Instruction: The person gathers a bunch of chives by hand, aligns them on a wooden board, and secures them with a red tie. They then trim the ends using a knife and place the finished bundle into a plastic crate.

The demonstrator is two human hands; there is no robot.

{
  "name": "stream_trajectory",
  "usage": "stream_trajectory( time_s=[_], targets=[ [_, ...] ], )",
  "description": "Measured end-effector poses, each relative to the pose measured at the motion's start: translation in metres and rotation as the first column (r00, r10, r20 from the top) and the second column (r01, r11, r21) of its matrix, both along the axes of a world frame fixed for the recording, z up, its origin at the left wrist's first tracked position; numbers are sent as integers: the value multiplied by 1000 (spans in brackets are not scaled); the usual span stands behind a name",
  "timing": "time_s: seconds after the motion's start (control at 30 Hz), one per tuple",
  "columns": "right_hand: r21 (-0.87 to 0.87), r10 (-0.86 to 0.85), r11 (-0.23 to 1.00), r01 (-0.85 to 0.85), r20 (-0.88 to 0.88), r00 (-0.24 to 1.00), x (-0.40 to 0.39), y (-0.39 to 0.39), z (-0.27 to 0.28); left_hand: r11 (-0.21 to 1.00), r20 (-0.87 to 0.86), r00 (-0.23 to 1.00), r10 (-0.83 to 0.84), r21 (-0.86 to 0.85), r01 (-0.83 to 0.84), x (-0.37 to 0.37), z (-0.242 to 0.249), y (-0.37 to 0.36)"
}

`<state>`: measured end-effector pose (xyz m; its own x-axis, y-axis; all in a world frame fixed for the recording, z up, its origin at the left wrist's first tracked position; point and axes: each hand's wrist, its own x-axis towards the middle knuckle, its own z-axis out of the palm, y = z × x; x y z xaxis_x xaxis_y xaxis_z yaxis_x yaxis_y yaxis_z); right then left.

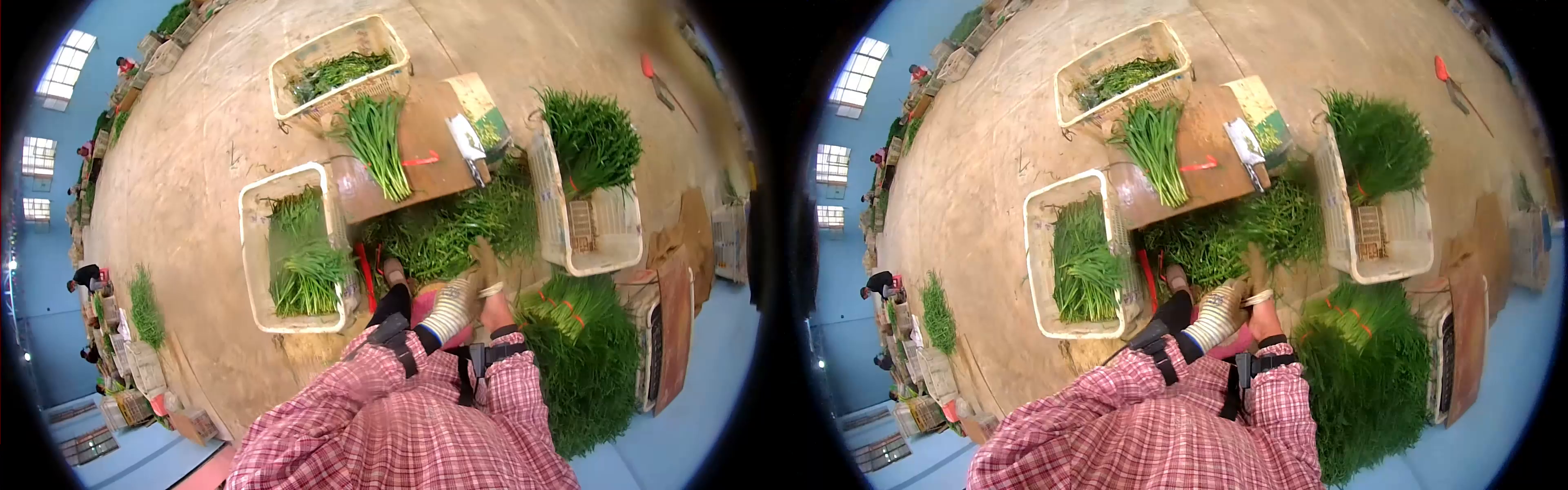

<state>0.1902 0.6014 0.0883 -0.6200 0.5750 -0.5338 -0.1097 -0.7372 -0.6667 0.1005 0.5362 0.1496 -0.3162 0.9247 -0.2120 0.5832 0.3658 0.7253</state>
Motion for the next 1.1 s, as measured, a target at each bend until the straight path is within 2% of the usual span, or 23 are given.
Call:
stream_trajectory(
  time_s=[0.03, 0.07, 0.1, 0.17, 0.23, 0.33, 0.43, 0.47, 0.5, 0.57, 0.63, 0.73, 0.77, 0.8, 0.83, 0.87, 0.9, 0.93, 0.97, 1.0, 1.03, 1.07, 1.1],
  targets=[
    [20, -25, 1000, 25, -5, 1000, -26, 5, 8, 1000, 11, 1000, -5, -1, 5, -21, -34, -7],
    [2, -57, 998, 57, -92, 994, -46, 4, -13, 968, 334, 928, 166, 125, -219, -29, -75, -14],
    [0, -134, 991, 135, -154, 979, -54, 3, -47, 895, 656, 717, 235, 143, -424, -21, -95, -12],
    [-77, -293, 956, 283, -209, 933, -63, 1, -85, 988, 266, 955, 127, -116, -99, -57, -68, -8],
    [-92, -421, 907, 412, -155, 893, -94, 17, -17, 982, 232, 961, 149, -149, -117, -78, -90, -1],
    [-127, -494, 863, 489, -415, 764, -130, 43, -17, 961, 291, 928, 233, -216, -174, -95, -98, 8],
    [22, -460, 865, 501, -361, 811, -131, 72, -35, 981, 407, 897, 172, -149, -120, -97, -85, 21],
    [-2, -363, 878, 479, -656, 662, -121, 72, -78, 976, 467, 860, 205, -169, -140, -98, -65, 30],
    [-98, -370, 924, 370, -481, 795, -100, 71, -169, 973, 473, 855, 212, -181, -141, -101, -64, 37],
    [-60, -300, 954, 294, -231, 926, -104, 79, -134, 988, 385, 915, 122, 44, -150, -104, -69, 46],
    [-74, -143, 987, 141, -25, 989, -115, 87, -104, 956, 210, 940, 268, 65, -287, -115, -63, 69],
    [-85, 50, 996, -36, 176, 983, -134, 113, -93, 883, 180, 893, 411, 164, -440, -119, -82, 108],
    [-84, 102, 993, -85, 226, 969, -138, 126, -94, 874, 282, 847, 450, 57, -483, -113, -92, 113],
    [-114, 133, 987, -110, 224, 965, -140, 139, -103, 857, 381, 782, 494, -64, -511, -103, -100, 114],
    [132, 181, 965, -228, 296, 938, -142, 155, -117, 756, 563, 533, 632, -297, -583, -100, -92, 124],
    [356, 208, 868, -346, 374, 904, -136, 163, -127, 757, 700, 387, 600, -342, -557, -91, -98, 126],
    [333, 232, 870, -364, 375, 898, -125, 169, -131, 764, 807, 224, 546, -369, -529, -86, -105, 129],
    [583, 246, 585, -564, 535, 808, -116, 181, -133, 749, 799, 216, 561, -380, -542, -84, -113, 133],
    [693, 180, 190, -696, 672, 718, -111, 190, -136, 755, 844, 78, 531, -429, -495, -84, -122, 134],
    [530, 282, 286, -798, 750, 599, -109, 198, -140, 767, 868, -64, 493, -468, -438, -80, -131, 135],
    [526, 291, 285, -801, 749, 595, -108, 198, -148, 761, 864, -69, 499, -475, -443, -74, -140, 139],
    [611, 184, 257, -749, 730, 658, -109, 198, -154, 770, 779, 296, 552, -342, -538, -65, -148, 145],
    [688, 77, 218, -693, 695, 714, -109, 197, -165, 797, 561, 604, 567, -187, -574, -57, -155, 151]
  ],
)
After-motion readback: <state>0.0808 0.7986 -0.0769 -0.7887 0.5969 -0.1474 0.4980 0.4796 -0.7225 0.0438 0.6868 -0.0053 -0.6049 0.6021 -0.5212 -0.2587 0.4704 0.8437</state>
